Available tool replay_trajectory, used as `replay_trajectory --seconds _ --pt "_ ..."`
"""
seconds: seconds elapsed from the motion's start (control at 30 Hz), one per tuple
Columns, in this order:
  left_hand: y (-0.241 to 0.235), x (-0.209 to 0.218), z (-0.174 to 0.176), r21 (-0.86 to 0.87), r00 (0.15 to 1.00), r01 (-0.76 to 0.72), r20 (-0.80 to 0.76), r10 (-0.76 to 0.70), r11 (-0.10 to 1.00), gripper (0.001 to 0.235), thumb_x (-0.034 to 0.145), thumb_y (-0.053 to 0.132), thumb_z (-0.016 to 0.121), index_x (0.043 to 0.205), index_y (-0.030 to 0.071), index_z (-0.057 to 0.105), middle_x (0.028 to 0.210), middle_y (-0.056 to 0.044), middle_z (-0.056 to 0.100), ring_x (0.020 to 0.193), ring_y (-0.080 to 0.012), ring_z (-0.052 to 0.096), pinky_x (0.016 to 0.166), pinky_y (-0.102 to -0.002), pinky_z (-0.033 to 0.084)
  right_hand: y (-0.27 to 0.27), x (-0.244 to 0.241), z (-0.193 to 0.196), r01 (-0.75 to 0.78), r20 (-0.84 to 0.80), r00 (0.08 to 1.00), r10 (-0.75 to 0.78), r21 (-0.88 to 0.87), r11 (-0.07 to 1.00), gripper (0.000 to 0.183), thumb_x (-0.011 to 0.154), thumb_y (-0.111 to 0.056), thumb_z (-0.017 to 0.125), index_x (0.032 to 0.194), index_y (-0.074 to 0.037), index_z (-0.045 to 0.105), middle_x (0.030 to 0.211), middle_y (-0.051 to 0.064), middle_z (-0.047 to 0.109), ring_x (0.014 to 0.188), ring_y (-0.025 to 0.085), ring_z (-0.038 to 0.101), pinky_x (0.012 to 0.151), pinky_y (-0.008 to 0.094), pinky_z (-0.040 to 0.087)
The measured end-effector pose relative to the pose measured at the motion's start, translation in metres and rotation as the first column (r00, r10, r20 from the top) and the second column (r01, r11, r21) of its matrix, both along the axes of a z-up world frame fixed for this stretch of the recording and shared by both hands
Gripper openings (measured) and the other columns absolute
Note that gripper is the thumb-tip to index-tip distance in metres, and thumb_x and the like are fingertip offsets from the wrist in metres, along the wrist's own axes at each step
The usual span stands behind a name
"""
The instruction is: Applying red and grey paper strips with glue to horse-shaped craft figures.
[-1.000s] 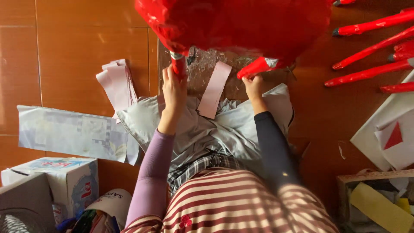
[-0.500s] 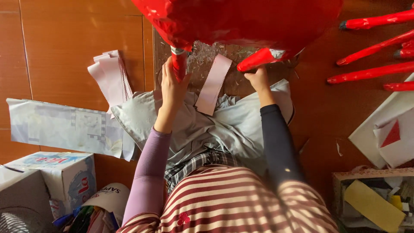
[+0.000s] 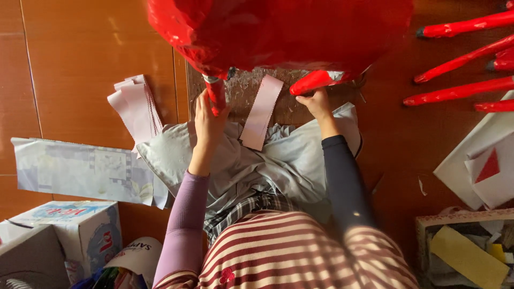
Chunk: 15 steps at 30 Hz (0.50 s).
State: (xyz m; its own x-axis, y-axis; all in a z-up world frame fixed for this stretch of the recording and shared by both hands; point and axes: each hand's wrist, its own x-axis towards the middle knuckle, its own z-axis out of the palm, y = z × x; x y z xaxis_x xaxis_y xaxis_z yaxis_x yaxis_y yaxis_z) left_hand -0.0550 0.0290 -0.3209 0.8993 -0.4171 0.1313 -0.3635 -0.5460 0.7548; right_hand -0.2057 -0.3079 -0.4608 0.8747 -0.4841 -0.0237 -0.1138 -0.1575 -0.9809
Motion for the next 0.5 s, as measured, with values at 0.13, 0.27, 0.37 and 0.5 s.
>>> replay_trajectory --seconds 0.13,0.27,0.37,0.5 --pt "0.004 0.006 -0.028 0.023 1.000 -0.005 0.015 0.005 1.000 0.053 0.093 0.017 0.078 0.138 0.008 0.051 0.128 -0.019 0.066 0.112 -0.0391 0.067 0.089 -0.045 0.056 0.008 0.011 0.025 0.012 0.040 0.999 -0.011 -0.026 1.000 0.050 0.079 0.002 0.082 0.124 -0.004 0.060 0.117 0.005 0.069 0.109 0.018 0.066 0.096 0.032 0.054" --pt "0.005 0.037 -0.016 -0.129 0.990 -0.064 -0.132 0.047 0.990 0.045 0.096 0.013 0.072 0.136 0.010 0.052 0.115 -0.015 0.074 0.101 -0.0258 0.076 0.082 -0.038 0.061 0.007 0.006 0.047 -0.032 0.024 0.999 0.038 -0.206 0.978 0.049 0.085 -0.006 0.085 0.128 -0.001 0.062 0.121 0.009 0.069 0.110 0.020 0.066 0.093 0.033 0.053" --pt "0.012 0.066 0.014 -0.235 0.980 -0.091 -0.196 0.044 0.968 0.049 0.095 0.010 0.068 0.140 0.009 0.048 0.111 -0.011 0.076 0.098 -0.0185 0.077 0.079 -0.034 0.062 0.021 -0.004 0.118 -0.139 0.010 0.988 0.153 -0.359 0.923 0.043 0.087 -0.009 0.086 0.124 -0.006 0.062 0.114 0.010 0.069 0.103 0.020 0.067 0.090 0.031 0.054" --pt "0.027 0.099 -0.017 -0.668 0.904 0.014 -0.309 -0.295 0.744 0.049 0.100 0.002 0.061 0.146 0.009 0.045 0.122 -0.007 0.068 0.112 -0.0170 0.069 0.095 -0.032 0.060 0.076 -0.011 0.256 -0.368 0.072 0.916 0.395 -0.242 0.898 0.074 0.085 -0.012 0.080 0.149 -0.008 0.043 0.121 0.013 0.063 0.103 0.022 0.066 0.093 0.031 0.056"
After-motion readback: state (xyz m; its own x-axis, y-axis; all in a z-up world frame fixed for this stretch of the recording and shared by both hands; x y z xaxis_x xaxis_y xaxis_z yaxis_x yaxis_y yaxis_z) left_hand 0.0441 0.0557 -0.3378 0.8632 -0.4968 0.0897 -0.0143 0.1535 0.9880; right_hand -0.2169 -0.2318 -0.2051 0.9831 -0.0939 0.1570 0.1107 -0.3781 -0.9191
